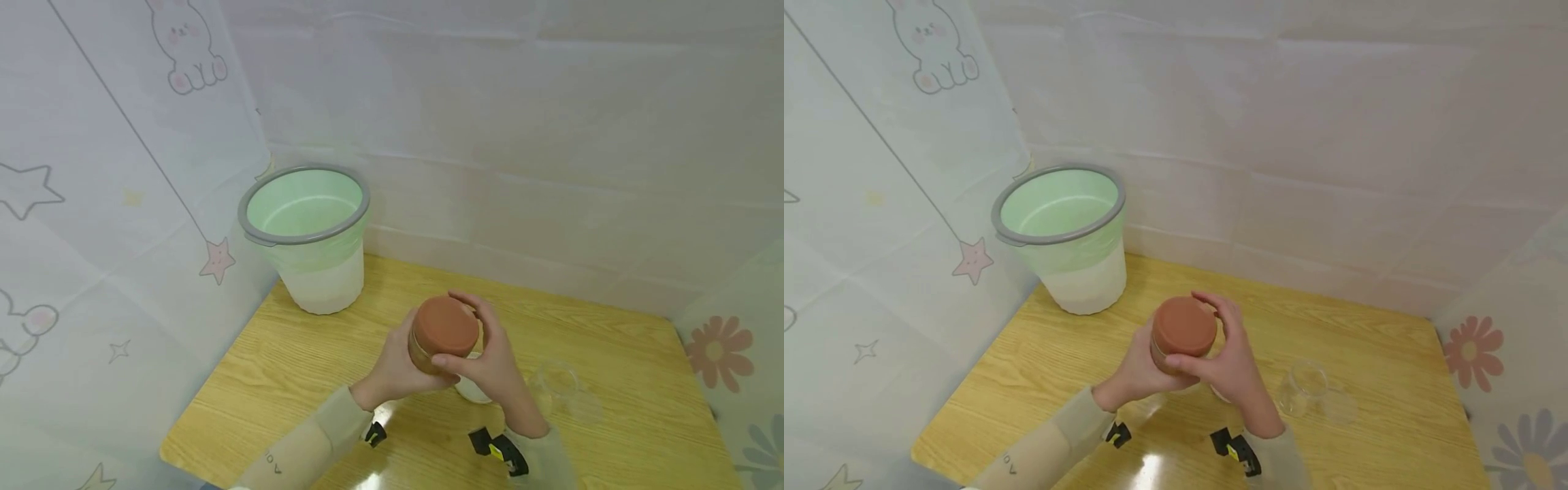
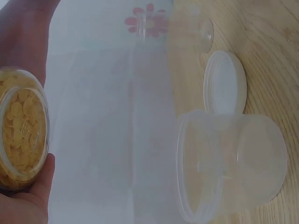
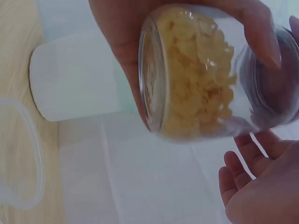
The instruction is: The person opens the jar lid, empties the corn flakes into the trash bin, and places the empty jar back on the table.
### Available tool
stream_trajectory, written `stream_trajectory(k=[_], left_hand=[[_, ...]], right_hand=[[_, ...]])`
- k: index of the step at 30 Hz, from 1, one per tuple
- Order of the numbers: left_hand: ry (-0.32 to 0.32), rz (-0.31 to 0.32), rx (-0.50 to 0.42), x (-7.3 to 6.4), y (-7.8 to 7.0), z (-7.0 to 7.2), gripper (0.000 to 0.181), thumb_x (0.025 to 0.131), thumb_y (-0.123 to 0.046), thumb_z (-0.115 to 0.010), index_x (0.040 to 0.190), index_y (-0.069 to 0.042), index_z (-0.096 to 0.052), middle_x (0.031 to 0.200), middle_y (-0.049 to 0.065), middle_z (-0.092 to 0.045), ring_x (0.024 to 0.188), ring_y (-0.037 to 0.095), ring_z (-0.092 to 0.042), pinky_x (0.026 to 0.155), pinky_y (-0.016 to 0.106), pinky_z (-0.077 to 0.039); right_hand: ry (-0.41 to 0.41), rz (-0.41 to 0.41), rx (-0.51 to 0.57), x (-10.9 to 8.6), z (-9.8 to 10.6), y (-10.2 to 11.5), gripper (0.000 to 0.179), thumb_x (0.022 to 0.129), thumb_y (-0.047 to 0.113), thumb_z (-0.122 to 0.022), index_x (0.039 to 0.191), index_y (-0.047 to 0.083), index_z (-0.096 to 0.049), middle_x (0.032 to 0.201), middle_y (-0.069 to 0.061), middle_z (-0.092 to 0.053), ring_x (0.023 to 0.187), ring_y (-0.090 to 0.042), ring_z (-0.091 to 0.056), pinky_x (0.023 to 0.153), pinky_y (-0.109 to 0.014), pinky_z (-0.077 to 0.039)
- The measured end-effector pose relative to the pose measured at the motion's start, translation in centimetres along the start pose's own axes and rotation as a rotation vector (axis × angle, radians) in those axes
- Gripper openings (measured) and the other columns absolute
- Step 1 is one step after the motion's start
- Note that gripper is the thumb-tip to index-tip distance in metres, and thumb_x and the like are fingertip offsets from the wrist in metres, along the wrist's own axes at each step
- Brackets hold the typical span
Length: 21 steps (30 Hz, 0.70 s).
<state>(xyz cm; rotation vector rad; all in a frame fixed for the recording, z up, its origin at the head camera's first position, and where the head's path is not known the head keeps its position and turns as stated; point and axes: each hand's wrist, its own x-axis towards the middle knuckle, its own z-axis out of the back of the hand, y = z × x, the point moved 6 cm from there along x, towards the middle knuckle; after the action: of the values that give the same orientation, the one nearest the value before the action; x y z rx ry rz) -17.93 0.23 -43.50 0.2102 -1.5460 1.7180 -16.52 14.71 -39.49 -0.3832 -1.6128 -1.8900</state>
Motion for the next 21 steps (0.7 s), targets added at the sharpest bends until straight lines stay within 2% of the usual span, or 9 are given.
stream_trajectory(k=[4,9,14,18,21], left_hand=[[-0.017,-0.002,-0.005,0.1,-0.2,0.4,0.094,0.069,-0.004,-0.089,0.148,-0.017,-0.039,0.134,0.005,-0.060,0.114,0.022,-0.062,0.092,0.040,-0.055],[-0.018,-0.006,-0.020,0.0,-0.2,0.7,0.096,0.068,-0.004,-0.091,0.148,-0.017,-0.039,0.134,0.005,-0.060,0.116,0.024,-0.062,0.095,0.042,-0.053],[-0.030,0.002,-0.009,0.0,0.0,1.0,0.099,0.067,-0.005,-0.092,0.148,-0.019,-0.039,0.135,0.003,-0.060,0.117,0.024,-0.062,0.098,0.042,-0.052],[-0.036,0.007,0.000,0.0,0.1,1.0,0.097,0.067,-0.006,-0.092,0.148,-0.019,-0.040,0.135,0.003,-0.060,0.117,0.024,-0.062,0.097,0.042,-0.052],[-0.026,-0.016,-0.003,0.1,-0.1,0.6,0.092,0.069,-0.006,-0.091,0.147,-0.017,-0.042,0.133,0.004,-0.061,0.115,0.023,-0.062,0.094,0.041,-0.054]], right_hand=[[-0.006,0.028,-0.026,-0.2,0.8,-0.2,0.088,0.070,0.005,-0.092,0.146,0.002,-0.049,0.140,-0.016,-0.052,0.130,-0.027,-0.040,0.103,-0.035,-0.031],[-0.008,0.044,-0.013,-0.3,1.7,0.0,0.083,0.068,-0.010,-0.085,0.143,-0.003,-0.050,0.139,-0.024,-0.051,0.132,-0.028,-0.039,0.102,-0.035,-0.031],[0.003,0.080,0.003,-0.3,2.1,0.3,0.069,0.071,-0.017,-0.077,0.135,-0.007,-0.055,0.134,-0.024,-0.053,0.131,-0.029,-0.040,0.101,-0.034,-0.032],[0.026,0.134,0.000,-0.2,1.6,0.5,0.066,0.076,-0.005,-0.082,0.136,-0.008,-0.055,0.133,-0.022,-0.054,0.127,-0.030,-0.040,0.101,-0.034,-0.034],[0.047,0.112,0.009,-0.2,0.7,0.3,0.077,0.076,0.009,-0.089,0.142,-0.004,-0.051,0.137,-0.019,-0.052,0.128,-0.030,-0.038,0.105,-0.034,-0.034]])
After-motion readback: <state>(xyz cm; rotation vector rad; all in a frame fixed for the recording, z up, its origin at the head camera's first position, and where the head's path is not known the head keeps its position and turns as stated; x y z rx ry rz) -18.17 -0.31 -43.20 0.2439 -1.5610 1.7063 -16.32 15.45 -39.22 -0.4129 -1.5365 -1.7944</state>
